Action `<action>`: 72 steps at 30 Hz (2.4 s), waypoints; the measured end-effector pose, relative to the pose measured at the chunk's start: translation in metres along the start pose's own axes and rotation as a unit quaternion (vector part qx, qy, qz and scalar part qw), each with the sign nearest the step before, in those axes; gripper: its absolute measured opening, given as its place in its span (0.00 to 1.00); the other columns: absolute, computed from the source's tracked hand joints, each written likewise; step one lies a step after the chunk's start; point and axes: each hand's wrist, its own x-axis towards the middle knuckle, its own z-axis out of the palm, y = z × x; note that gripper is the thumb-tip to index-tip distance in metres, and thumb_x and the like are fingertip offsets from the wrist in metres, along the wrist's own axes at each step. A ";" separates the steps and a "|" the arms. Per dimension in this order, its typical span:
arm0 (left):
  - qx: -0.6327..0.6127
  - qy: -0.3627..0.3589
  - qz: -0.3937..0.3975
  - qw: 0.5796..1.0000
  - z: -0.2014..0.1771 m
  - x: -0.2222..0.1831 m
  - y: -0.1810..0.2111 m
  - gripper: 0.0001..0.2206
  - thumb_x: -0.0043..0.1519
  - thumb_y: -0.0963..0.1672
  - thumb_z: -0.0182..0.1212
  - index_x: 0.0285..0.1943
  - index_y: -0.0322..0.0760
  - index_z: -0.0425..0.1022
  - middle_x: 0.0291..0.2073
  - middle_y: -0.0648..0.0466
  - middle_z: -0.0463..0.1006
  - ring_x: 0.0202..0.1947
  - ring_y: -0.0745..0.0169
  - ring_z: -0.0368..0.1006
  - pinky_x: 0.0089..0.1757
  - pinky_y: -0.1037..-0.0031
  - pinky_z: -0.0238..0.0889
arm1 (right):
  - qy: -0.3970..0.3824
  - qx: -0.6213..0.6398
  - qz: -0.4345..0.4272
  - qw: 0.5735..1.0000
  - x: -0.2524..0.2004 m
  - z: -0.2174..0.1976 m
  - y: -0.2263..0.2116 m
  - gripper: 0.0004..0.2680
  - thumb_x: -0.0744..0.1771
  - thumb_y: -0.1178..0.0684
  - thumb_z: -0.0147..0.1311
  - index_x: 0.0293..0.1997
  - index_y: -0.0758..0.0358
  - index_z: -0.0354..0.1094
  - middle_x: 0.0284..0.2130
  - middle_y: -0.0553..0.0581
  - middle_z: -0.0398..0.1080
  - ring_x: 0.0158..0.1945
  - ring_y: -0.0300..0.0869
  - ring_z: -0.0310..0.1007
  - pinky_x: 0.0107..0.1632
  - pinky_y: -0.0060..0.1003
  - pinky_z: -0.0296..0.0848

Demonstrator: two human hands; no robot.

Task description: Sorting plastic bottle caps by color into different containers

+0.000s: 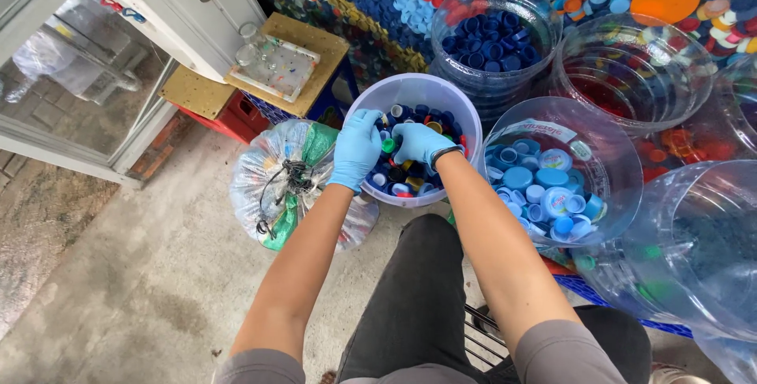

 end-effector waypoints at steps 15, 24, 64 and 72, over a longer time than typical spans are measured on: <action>-0.065 0.032 0.030 0.997 -0.009 0.000 0.010 0.16 0.63 0.40 0.53 0.61 0.40 0.74 0.44 0.47 0.78 0.47 0.42 0.78 0.48 0.58 0.73 | 0.098 0.512 0.093 0.848 0.012 -0.002 0.016 0.19 0.64 0.42 0.66 0.57 0.56 0.68 0.53 0.59 0.66 0.38 0.49 0.76 0.34 0.42 0.82; -0.052 0.057 0.053 0.996 -0.004 0.000 0.004 0.13 0.64 0.42 0.58 0.57 0.41 0.77 0.42 0.51 0.80 0.44 0.48 0.79 0.47 0.64 0.74 | 0.082 0.594 0.135 0.789 -0.022 -0.003 -0.019 0.33 0.66 0.36 0.61 0.77 0.55 0.46 0.76 0.61 0.43 0.46 0.57 0.77 0.37 0.47 0.86; -0.232 -0.024 -0.117 0.965 -0.011 0.035 0.016 0.17 0.52 0.44 0.75 0.50 0.52 0.78 0.48 0.56 0.78 0.52 0.51 0.77 0.51 0.61 0.74 | 0.188 0.753 0.009 0.630 0.030 0.004 0.015 0.08 0.64 0.59 0.66 0.45 0.59 0.74 0.43 0.63 0.74 0.45 0.56 0.78 0.46 0.50 0.82; -0.493 -0.173 -0.106 0.846 0.000 0.102 0.058 0.20 0.66 0.47 0.57 0.67 0.39 0.67 0.49 0.55 0.72 0.47 0.68 0.72 0.50 0.76 0.68 | 0.359 0.740 -0.005 0.569 -0.013 -0.122 0.023 0.18 0.63 0.59 0.60 0.60 0.62 0.69 0.62 0.62 0.70 0.69 0.50 0.66 0.69 0.49 0.68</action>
